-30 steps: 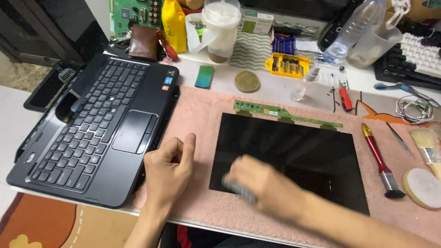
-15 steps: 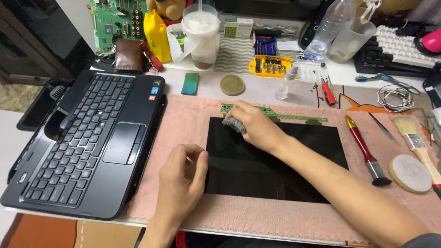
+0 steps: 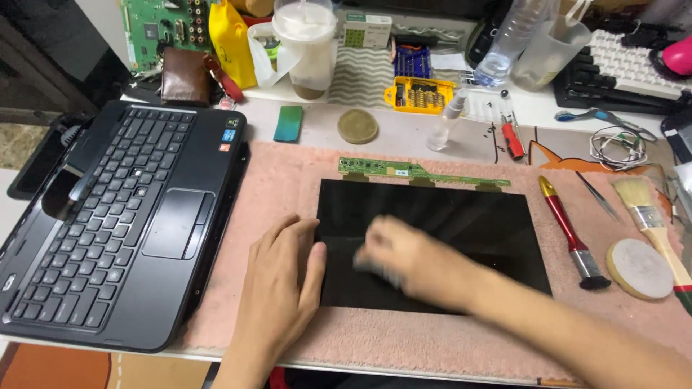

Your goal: The person cleans a detached laptop screen placed on a pink towel using a round sponge and a small grey cloth. They wipe the screen surface repeatedly with the sponge, then switch to the cloth to finish cleaning the display.

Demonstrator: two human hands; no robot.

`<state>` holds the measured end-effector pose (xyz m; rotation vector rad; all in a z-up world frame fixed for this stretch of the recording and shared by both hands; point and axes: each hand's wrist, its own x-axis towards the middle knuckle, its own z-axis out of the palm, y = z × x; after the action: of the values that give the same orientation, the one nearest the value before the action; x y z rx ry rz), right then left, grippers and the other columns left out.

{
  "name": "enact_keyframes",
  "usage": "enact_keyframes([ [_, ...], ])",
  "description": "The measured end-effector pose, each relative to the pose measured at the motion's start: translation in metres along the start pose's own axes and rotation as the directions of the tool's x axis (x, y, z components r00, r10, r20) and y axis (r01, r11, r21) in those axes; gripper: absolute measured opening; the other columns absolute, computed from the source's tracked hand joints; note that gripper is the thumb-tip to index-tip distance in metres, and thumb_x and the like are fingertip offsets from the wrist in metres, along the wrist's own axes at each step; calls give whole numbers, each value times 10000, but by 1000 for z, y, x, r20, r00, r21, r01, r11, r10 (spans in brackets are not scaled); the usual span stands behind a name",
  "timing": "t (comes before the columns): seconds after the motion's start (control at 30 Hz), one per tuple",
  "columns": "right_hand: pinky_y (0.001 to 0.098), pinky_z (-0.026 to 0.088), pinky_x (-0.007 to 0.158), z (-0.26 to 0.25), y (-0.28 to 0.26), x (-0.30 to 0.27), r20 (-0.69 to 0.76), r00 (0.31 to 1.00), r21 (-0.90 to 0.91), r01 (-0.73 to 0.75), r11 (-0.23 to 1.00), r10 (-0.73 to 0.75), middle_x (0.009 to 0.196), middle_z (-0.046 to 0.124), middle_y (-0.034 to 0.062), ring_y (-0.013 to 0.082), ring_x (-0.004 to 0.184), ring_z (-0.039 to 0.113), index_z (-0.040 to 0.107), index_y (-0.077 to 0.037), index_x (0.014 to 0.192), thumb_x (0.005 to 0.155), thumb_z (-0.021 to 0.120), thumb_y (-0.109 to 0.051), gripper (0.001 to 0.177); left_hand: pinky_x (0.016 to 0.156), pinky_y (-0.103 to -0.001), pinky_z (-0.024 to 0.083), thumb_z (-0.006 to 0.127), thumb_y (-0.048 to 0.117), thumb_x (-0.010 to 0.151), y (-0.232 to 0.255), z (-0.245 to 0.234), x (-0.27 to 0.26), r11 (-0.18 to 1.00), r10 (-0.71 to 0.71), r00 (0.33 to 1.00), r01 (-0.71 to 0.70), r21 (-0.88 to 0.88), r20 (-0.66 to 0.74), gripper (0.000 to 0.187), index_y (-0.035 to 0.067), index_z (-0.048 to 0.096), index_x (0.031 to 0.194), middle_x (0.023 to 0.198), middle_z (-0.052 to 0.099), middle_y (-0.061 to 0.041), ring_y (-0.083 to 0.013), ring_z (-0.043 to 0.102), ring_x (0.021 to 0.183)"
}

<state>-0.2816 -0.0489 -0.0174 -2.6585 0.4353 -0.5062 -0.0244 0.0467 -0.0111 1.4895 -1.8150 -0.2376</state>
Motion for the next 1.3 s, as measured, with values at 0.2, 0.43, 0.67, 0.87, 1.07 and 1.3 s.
enact_keyframes([
  [0.2,404,559,944,-14,103,32,-98,952,-44,-295,955,289,1288,617,110,361,1157,713,690,-113,1296,643,615,323,789,1267,-548,418,787,602,996,7,-4,-1,985,157,987,-159,72,42,781,63,620,1537,1555,709,-136,-388,540,1591],
  [0.43,402,539,1082,-8,26,0,-86,981,7,-174,985,174,1232,671,134,338,1190,701,717,-79,1311,770,642,229,627,1310,-573,360,951,900,688,2,-2,1,980,139,979,-159,124,150,1382,61,508,1693,1680,607,-145,-396,463,1628],
  [0.67,414,556,770,-14,-34,-29,68,997,-2,-37,999,37,1146,593,162,312,1002,610,679,17,1281,992,682,166,326,1323,-592,346,940,933,692,0,0,2,975,124,972,-157,156,198,1472,69,413,1761,1708,541,-175,-421,403,1656],
  [0.87,418,563,1031,-26,77,-8,-88,980,-126,-191,973,181,1217,619,142,342,1138,674,702,-39,1282,767,626,288,615,1326,-599,341,931,870,740,-2,3,2,975,112,977,-144,172,182,1394,57,423,1752,1677,557,-204,-435,409,1645],
  [1.07,396,564,972,-29,77,-15,-120,944,-70,-316,946,306,1256,606,129,336,1122,702,699,-48,1308,654,645,308,746,1323,-603,333,930,868,733,-1,4,2,975,101,977,-135,178,186,1406,65,412,1764,1665,565,-195,-435,411,1637],
  [1.3,430,575,806,-18,-48,-75,115,982,45,-157,987,151,1213,564,169,323,1086,621,638,17,1336,777,771,280,632,1322,-610,356,929,864,733,1,2,3,975,124,977,-153,164,172,1385,45,442,1737,1644,576,-192,-435,428,1625],
])
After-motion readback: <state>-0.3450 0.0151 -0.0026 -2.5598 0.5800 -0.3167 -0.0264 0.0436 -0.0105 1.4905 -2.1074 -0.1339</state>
